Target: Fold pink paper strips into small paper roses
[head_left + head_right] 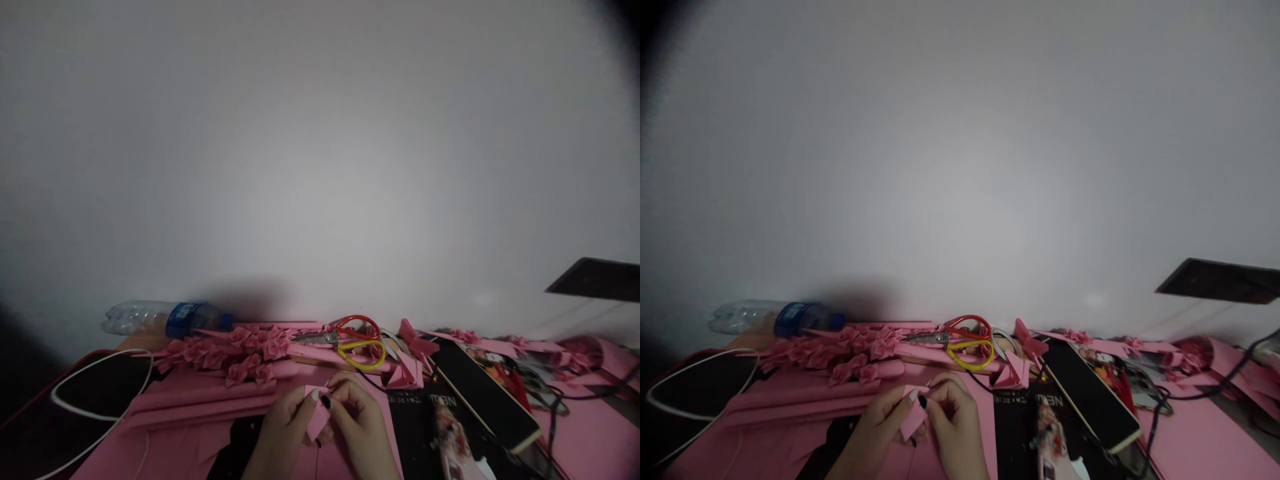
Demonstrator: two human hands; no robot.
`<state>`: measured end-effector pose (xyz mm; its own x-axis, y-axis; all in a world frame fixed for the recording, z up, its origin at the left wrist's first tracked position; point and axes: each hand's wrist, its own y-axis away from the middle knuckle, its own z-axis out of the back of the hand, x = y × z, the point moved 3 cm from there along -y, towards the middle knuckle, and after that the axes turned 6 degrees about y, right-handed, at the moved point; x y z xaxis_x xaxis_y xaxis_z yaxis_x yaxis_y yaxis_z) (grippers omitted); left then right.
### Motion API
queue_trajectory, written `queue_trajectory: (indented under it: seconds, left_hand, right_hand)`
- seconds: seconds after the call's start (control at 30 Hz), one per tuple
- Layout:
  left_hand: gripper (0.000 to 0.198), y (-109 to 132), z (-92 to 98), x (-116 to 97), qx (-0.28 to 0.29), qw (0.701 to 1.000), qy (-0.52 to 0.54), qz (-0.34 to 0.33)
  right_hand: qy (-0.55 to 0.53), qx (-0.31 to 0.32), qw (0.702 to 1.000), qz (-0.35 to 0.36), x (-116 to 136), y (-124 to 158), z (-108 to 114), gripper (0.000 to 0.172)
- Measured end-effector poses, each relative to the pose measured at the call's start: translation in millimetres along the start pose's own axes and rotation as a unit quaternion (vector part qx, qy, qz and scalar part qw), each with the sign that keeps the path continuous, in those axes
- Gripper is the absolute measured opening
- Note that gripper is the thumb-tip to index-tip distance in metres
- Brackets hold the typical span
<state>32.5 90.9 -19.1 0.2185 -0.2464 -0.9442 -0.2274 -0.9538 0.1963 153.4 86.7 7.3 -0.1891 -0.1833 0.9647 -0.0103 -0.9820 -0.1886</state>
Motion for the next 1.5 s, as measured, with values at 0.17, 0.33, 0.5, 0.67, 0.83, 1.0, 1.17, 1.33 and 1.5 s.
queue_trajectory:
  seconds: [0.17, 0.33, 0.5, 0.67, 0.83, 1.0, 1.17, 1.33, 1.5]
  left_hand:
    - [0.035, 0, -1.1, 0, 0.009, 0.998, -0.052, -0.016]
    - [0.036, 1, -2.6, -1, 0.015, 0.997, -0.078, -0.020]
    - [0.036, 3, -4.8, -4, 0.031, 0.998, -0.062, -0.015]
    - [0.028, 2, -3.1, 0, 0.028, 0.995, -0.091, -0.025]
    - [0.020, 1, -2.8, 3, 0.042, 0.995, -0.093, -0.024]
    - [0.020, 2, -4.6, -2, 0.050, 0.995, -0.086, -0.032]
    - [0.021, 4, -4.7, -2, 0.058, 0.993, -0.093, -0.040]
    - [0.019, 3, -4.3, -1, 0.059, 0.993, -0.090, -0.039]
    - [0.019, 4, -4.3, 0, 0.063, 0.994, -0.080, -0.035]
  right_hand:
    - [-0.036, -0.006, 0.999, -0.035, -6, 1, -2, 0.024]
    - [-0.052, -0.027, 0.996, -0.069, -18, 3, -3, 0.027]
    - [-0.040, -0.039, 0.996, -0.076, -24, 4, -3, 0.028]
    - [-0.026, -0.048, 0.995, -0.085, -20, 4, 0, 0.030]
    - [-0.036, -0.037, 0.995, -0.089, -22, 4, 0, 0.027]
    - [-0.045, -0.039, 0.994, -0.095, -23, 4, -1, 0.030]
    - [-0.040, -0.048, 0.994, -0.089, -24, 3, 0, 0.030]
    - [-0.040, -0.035, 0.994, -0.098, -23, 4, -1, 0.027]
    - [-0.049, -0.038, 0.993, -0.101, -22, 4, -1, 0.027]
